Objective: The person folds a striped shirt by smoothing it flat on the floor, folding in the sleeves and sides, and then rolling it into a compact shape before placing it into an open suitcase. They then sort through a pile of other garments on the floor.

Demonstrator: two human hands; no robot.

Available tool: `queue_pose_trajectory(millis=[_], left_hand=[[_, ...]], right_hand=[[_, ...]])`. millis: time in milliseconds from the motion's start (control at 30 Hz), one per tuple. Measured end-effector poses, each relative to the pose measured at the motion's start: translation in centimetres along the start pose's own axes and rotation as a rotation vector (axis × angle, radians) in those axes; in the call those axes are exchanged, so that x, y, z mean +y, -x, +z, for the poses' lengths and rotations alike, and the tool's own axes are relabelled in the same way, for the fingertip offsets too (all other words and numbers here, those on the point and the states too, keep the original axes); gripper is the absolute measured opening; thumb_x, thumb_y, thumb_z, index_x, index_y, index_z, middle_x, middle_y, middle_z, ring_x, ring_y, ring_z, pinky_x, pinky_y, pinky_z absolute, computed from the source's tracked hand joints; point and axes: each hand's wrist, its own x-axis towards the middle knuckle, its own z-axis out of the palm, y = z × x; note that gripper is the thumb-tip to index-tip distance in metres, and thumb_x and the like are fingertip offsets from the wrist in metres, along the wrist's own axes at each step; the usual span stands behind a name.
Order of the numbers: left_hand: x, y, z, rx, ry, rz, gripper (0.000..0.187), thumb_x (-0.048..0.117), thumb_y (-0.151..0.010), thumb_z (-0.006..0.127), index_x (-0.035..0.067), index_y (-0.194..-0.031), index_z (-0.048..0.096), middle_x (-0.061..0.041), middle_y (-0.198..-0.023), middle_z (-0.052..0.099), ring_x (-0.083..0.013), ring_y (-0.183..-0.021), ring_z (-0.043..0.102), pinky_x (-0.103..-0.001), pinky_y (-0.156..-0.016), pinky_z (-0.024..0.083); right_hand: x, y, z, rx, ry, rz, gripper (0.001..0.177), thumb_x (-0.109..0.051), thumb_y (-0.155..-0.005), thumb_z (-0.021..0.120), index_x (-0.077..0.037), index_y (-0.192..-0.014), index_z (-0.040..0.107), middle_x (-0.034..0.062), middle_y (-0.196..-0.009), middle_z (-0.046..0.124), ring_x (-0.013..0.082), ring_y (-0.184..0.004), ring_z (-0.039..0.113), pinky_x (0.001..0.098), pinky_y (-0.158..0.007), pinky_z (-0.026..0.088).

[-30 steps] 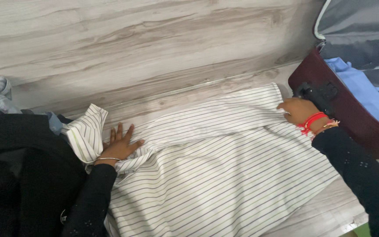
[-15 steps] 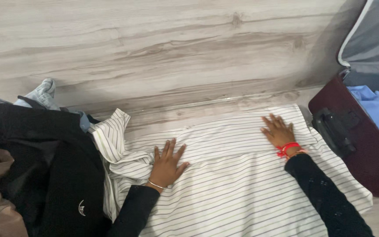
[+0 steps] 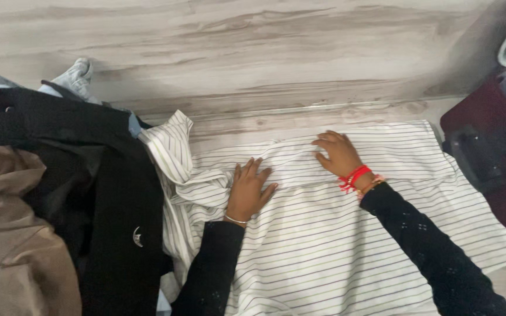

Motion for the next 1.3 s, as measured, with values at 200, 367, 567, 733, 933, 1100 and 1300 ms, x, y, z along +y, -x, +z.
queue_pose_trajectory(millis=[200, 367, 567, 733, 933, 1100, 1300], left_hand=[[-2.0, 0.6, 3.1, 0.021, 0.063, -0.004, 0.045, 0.038, -0.094, 0.066, 0.013, -0.131, 0.068, -0.016, -0.142, 0.057, -0.0377, -0.140, 0.049, -0.061, -0.122, 0.031], [-3.2, 0.5, 5.8, 0.120, 0.064, 0.048, 0.046, 0.041, -0.091, 0.066, 0.017, -0.131, 0.067, -0.015, -0.143, 0.058, -0.0373, -0.141, 0.048, -0.061, -0.121, 0.030], [-1.9, 1.0, 3.0, 0.161, 0.163, 0.007, 0.049, 0.036, -0.086, 0.070, 0.014, -0.129, 0.067, -0.018, -0.138, 0.057, -0.0402, -0.136, 0.047, -0.058, -0.118, 0.031], [0.0, 0.0, 1.4, 0.265, 0.325, 0.242, 0.034, 0.027, -0.092, 0.069, 0.008, -0.120, 0.068, -0.022, -0.135, 0.061, -0.0445, -0.132, 0.054, -0.045, -0.110, 0.045], [7.0, -0.4, -4.4, -0.053, 0.183, 0.518, 0.036, 0.043, -0.095, 0.075, 0.010, -0.080, 0.071, -0.005, -0.075, 0.068, -0.0253, -0.073, 0.066, -0.040, -0.068, 0.053], [3.5, -1.4, -8.4, 0.465, 0.282, 0.206, 0.008, 0.020, -0.092, 0.073, 0.012, -0.092, 0.072, -0.002, -0.091, 0.071, -0.0215, -0.082, 0.067, -0.034, -0.070, 0.055], [-4.2, -0.5, -8.2, 0.439, -0.149, -0.008, 0.033, 0.017, -0.080, 0.075, 0.011, -0.113, 0.075, -0.016, -0.127, 0.063, -0.0379, -0.124, 0.055, -0.062, -0.103, 0.037]], right_hand=[[-19.9, -11.5, 1.9, -0.016, -0.391, -0.191, 0.025, -0.030, -0.093, 0.068, -0.010, -0.108, 0.075, 0.0099, -0.114, 0.073, 0.0321, -0.112, 0.066, 0.0426, -0.098, 0.051], [-31.4, -17.6, 4.5, 0.057, -0.601, -0.085, 0.051, -0.045, -0.087, 0.074, -0.006, -0.119, 0.068, 0.0164, -0.113, 0.070, 0.0346, -0.095, 0.070, 0.0451, -0.082, 0.055], [-29.2, -20.3, 6.2, -0.005, -0.399, 0.012, 0.025, -0.023, -0.086, 0.068, -0.014, -0.108, 0.076, 0.0178, -0.090, 0.074, 0.0426, -0.086, 0.069, 0.0534, -0.076, 0.052], [-15.9, -15.0, -3.6, 0.725, -0.996, 0.049, 0.018, -0.002, -0.104, 0.050, -0.003, -0.115, 0.064, 0.0010, -0.107, 0.065, 0.0104, -0.101, 0.059, 0.0271, -0.090, 0.049], [-2.0, 2.3, -5.3, 0.766, -1.177, 0.469, 0.028, -0.003, -0.105, 0.054, -0.008, -0.133, 0.053, 0.0043, -0.127, 0.061, 0.0163, -0.115, 0.061, 0.0305, -0.092, 0.052], [7.9, 11.7, 0.7, 0.320, -0.827, 0.864, 0.063, 0.000, -0.091, 0.065, -0.012, -0.148, 0.040, 0.0091, -0.124, 0.058, 0.0178, -0.098, 0.062, 0.0322, -0.072, 0.057], [6.6, 12.4, -4.0, 0.314, -0.719, 0.761, 0.055, -0.009, -0.092, 0.061, -0.010, -0.147, 0.053, 0.0102, -0.125, 0.063, 0.0167, -0.099, 0.062, 0.0322, -0.070, 0.053]])
